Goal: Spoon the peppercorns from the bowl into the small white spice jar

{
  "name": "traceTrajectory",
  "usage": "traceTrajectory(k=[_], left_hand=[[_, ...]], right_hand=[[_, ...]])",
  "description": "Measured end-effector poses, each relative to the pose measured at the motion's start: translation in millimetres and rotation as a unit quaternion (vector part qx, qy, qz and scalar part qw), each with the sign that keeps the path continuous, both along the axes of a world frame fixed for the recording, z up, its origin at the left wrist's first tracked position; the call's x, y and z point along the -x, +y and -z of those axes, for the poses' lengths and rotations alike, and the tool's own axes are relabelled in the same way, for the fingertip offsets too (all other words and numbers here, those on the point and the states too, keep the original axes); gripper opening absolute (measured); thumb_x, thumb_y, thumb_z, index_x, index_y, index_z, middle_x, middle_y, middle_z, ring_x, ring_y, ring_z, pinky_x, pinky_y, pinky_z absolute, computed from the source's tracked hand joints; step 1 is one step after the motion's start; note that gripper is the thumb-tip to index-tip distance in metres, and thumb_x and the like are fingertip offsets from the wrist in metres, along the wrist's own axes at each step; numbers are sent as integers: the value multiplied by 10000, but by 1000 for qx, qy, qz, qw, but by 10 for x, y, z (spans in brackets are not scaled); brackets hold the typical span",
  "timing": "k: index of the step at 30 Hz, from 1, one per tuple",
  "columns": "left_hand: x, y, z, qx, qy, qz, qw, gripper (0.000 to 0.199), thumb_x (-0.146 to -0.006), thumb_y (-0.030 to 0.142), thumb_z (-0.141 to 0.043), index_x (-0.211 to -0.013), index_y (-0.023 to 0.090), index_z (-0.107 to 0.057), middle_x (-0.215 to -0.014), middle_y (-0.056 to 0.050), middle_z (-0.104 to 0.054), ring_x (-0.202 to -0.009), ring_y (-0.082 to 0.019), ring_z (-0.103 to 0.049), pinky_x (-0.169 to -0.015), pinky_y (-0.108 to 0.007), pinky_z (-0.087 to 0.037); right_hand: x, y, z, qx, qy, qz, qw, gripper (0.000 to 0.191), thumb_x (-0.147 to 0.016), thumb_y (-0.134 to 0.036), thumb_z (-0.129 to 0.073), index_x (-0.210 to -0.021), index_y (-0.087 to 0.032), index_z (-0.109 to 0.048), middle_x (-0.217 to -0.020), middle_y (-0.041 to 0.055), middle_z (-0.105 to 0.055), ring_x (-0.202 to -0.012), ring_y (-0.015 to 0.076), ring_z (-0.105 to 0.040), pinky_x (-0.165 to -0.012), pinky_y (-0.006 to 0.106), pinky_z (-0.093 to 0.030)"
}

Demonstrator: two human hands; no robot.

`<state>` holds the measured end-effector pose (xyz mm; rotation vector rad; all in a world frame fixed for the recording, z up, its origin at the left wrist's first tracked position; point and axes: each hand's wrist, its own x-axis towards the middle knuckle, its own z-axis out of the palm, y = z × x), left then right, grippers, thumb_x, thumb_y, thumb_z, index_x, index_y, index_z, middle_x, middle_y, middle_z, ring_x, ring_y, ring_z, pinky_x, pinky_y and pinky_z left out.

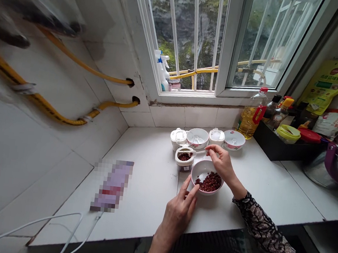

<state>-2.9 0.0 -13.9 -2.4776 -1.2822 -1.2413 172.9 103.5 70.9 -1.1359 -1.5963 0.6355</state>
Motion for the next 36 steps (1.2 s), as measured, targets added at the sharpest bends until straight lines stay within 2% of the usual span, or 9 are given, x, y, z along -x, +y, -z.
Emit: traceTrajectory(k=[5,7,11,14,22,26,29,32,36], left_hand=[[4,2,16,-6,4,-8,1000,381,-955,113,-473,-1325,186,-523,-1445,-198,-495,-818,-149,-719,-619,-224,-577],[5,0,21,-2,6,-13,1000,400,-949,114,-477,-1339,197,-517,-1450,-186,-495,-839,-158,-721,-631,-229,-583],[8,-6,20,3,11,-12,1000,414,-954,122,-470,-1359,204,-501,-1452,-189,-491,-877,-174,-723,-617,-230,-580],[10,-6,17,4,8,-8,1000,416,-959,136,-474,-1368,209,-493,-1451,-188,-493,-831,-161,-722,-617,-230,-579],[6,-2,29,-5,4,-8,1000,383,-953,114,-483,-1328,184,-517,-1445,-210,-490,-824,-154,-718,-620,-226,-569],[11,-5,28,-3,7,-11,1000,417,-949,114,-486,-1356,201,-501,-1453,-197,-487,-812,-151,-720,-618,-223,-570],[14,-7,27,-2,9,-12,1000,435,-951,131,-491,-1379,209,-486,-1457,-190,-486,-819,-157,-722,-624,-227,-575],[12,-7,24,3,4,-8,1000,420,-951,134,-494,-1364,210,-495,-1455,-187,-489,-818,-158,-720,-619,-230,-574],[8,-6,13,3,3,-3,1000,389,-957,130,-481,-1338,198,-508,-1448,-197,-493,-811,-155,-718,-609,-230,-571]], right_hand=[[146,-45,-10,-201,-215,-29,955,230,-954,-168,-432,-926,-192,-659,-863,83,-712,-859,227,-601,-920,406,-406],[141,-62,-7,-230,-251,-45,939,245,-961,-149,-414,-941,-195,-653,-871,84,-710,-858,231,-589,-908,406,-403],[-10,-87,-53,-236,-210,11,949,206,-941,-155,-448,-900,-201,-645,-845,69,-701,-824,225,-588,-866,384,-404],[-156,-86,-51,-195,-212,17,957,187,-867,-129,-480,-827,-205,-646,-789,50,-693,-778,218,-582,-861,378,-394],[-105,-114,149,-106,-286,-105,947,188,-762,-83,-488,-730,-190,-640,-695,28,-701,-664,167,-573,-934,395,-354],[-80,-129,134,-32,-214,-94,972,218,-737,-84,-478,-657,-197,-646,-660,6,-698,-652,153,-585,-891,355,-397],[-131,-109,122,37,-130,-63,989,211,-718,-130,-477,-626,-195,-655,-608,-2,-668,-611,148,-577,-727,289,-441],[-185,-70,129,105,-49,-45,992,190,-686,-182,-484,-629,-184,-666,-550,-13,-621,-543,136,-545,-571,242,-413],[-205,-29,131,154,25,-40,987,168,-635,-211,-497,-608,-181,-661,-529,-13,-600,-534,135,-544,-557,237,-423]])
